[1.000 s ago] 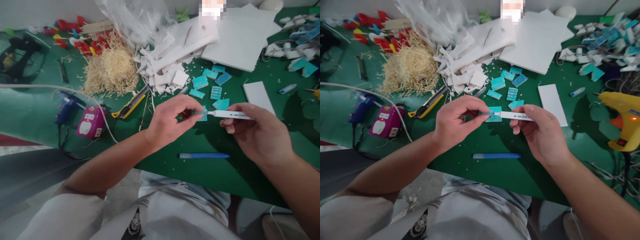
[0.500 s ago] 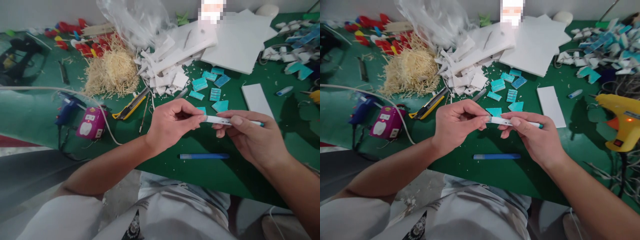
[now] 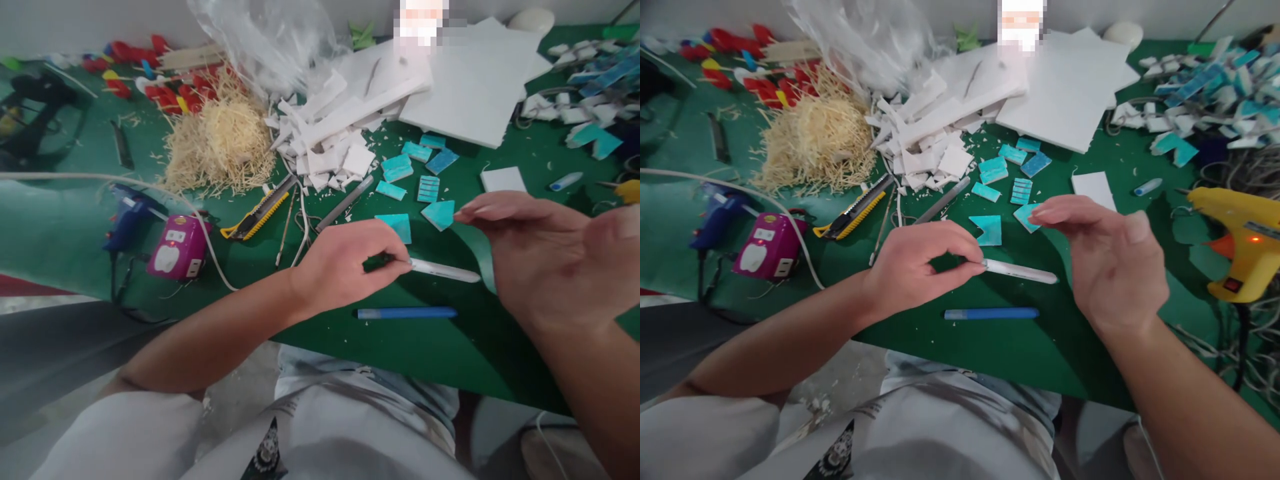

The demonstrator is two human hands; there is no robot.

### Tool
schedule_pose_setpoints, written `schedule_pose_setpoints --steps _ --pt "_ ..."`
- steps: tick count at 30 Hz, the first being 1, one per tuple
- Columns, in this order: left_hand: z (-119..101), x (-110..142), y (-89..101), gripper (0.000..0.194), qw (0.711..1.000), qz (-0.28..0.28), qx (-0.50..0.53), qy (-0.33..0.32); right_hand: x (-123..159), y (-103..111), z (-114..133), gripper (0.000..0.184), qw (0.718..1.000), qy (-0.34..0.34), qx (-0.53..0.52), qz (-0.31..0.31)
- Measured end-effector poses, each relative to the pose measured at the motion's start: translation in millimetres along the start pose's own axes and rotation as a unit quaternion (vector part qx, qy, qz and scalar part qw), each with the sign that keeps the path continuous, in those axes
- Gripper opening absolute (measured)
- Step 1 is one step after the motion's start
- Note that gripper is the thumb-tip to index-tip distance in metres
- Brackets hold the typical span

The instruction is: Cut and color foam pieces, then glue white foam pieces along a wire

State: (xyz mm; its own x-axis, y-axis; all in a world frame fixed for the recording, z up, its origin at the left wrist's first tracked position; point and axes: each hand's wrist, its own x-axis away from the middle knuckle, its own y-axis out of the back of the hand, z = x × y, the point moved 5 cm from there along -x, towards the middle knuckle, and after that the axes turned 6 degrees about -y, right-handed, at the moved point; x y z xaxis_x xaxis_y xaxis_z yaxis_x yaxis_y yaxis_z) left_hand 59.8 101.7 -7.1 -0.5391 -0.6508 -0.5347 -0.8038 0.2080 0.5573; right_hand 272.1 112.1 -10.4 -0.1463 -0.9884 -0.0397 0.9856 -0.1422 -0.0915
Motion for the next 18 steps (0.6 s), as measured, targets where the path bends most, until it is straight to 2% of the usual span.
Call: schedule_pose_setpoints --steps 3,5,7,10,11,12,14,18 --pt "1 2 -5.1 0.016 0.991 0.079 -0.097 -0.038 0 3 0 0.046 0.999 0.004 -0.007 -0.035" --pt "4 1 -1.3 0.021 0.981 0.086 -0.168 -0.051 2 3 0 0.038 0.998 0.005 -0.009 -0.056" --pt "12 -2 9.1 0.022 0.964 0.067 -0.256 -0.013 4 2 1 0.03 0.998 0.012 -0.005 -0.067" --pt "32 -3 26.2 0.011 0.913 0.068 -0.389 0.105 6 -1 1 0.012 0.998 0.016 -0.018 -0.051" --pt "39 -2 29.7 0.01 0.898 0.077 -0.413 0.132 6 -2 1 0.015 0.999 0.016 -0.029 -0.042" --pt "44 -2 31.7 0.009 0.888 0.087 -0.426 0.151 6 -3 0 0.025 0.999 0.016 -0.037 -0.031" --pt "52 -3 32.3 0.009 0.879 0.105 -0.431 0.173 6 -4 -2 0.041 0.999 0.017 -0.042 -0.009" --pt "58 -7 30.9 0.011 0.863 0.155 -0.415 0.242 7 -5 -7 0.041 0.998 0.053 -0.003 0.044"
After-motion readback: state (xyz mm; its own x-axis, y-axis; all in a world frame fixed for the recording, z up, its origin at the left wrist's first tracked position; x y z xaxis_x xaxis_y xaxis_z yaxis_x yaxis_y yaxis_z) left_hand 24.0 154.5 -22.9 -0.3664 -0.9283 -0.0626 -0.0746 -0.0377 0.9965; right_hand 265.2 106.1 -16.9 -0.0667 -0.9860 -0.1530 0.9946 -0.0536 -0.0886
